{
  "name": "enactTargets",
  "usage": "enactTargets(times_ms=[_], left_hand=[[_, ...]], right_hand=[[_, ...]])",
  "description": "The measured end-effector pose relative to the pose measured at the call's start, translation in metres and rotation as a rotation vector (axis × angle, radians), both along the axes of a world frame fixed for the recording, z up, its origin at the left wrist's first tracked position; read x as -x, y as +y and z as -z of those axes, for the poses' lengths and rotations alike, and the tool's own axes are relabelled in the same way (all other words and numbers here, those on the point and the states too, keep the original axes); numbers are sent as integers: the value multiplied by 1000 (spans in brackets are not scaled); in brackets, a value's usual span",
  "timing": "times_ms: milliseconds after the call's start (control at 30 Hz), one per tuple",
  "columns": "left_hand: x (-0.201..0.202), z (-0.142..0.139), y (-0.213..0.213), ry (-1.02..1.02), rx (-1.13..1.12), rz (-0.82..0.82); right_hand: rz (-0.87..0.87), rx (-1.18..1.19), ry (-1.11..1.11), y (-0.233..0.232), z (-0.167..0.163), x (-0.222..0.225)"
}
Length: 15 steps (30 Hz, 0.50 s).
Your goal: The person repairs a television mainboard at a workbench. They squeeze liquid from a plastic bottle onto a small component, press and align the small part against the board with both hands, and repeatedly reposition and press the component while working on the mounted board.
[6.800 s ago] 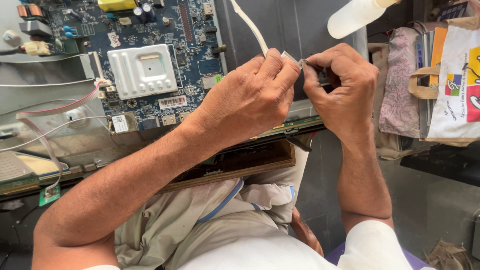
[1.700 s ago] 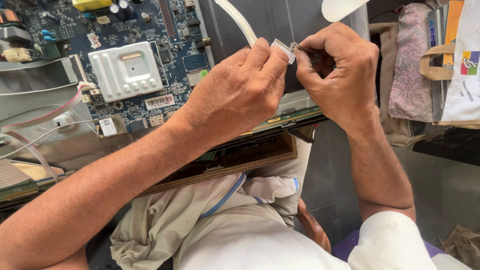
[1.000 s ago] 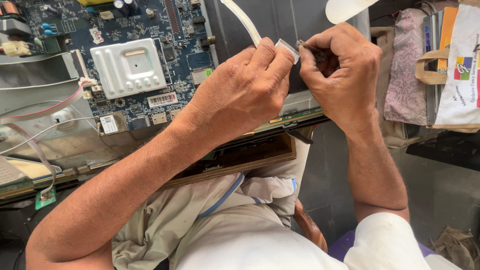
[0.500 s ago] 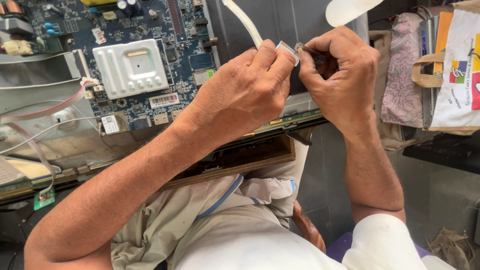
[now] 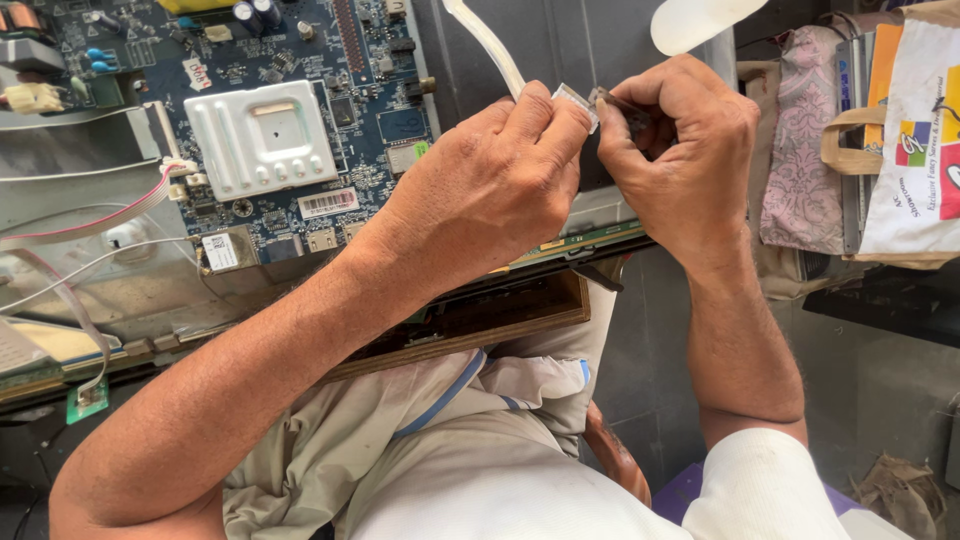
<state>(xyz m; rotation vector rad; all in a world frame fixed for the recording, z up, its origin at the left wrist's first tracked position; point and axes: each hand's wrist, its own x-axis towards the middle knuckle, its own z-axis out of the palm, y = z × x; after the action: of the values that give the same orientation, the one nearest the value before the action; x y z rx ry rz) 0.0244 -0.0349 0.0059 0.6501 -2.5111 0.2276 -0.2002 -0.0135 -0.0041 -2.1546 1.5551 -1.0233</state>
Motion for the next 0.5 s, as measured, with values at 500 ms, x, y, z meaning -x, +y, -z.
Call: enactTargets(times_ms=[500], left_hand=[[-1, -1, 0, 1, 7, -4]], right_hand=[[21, -21, -3, 1, -2, -1]])
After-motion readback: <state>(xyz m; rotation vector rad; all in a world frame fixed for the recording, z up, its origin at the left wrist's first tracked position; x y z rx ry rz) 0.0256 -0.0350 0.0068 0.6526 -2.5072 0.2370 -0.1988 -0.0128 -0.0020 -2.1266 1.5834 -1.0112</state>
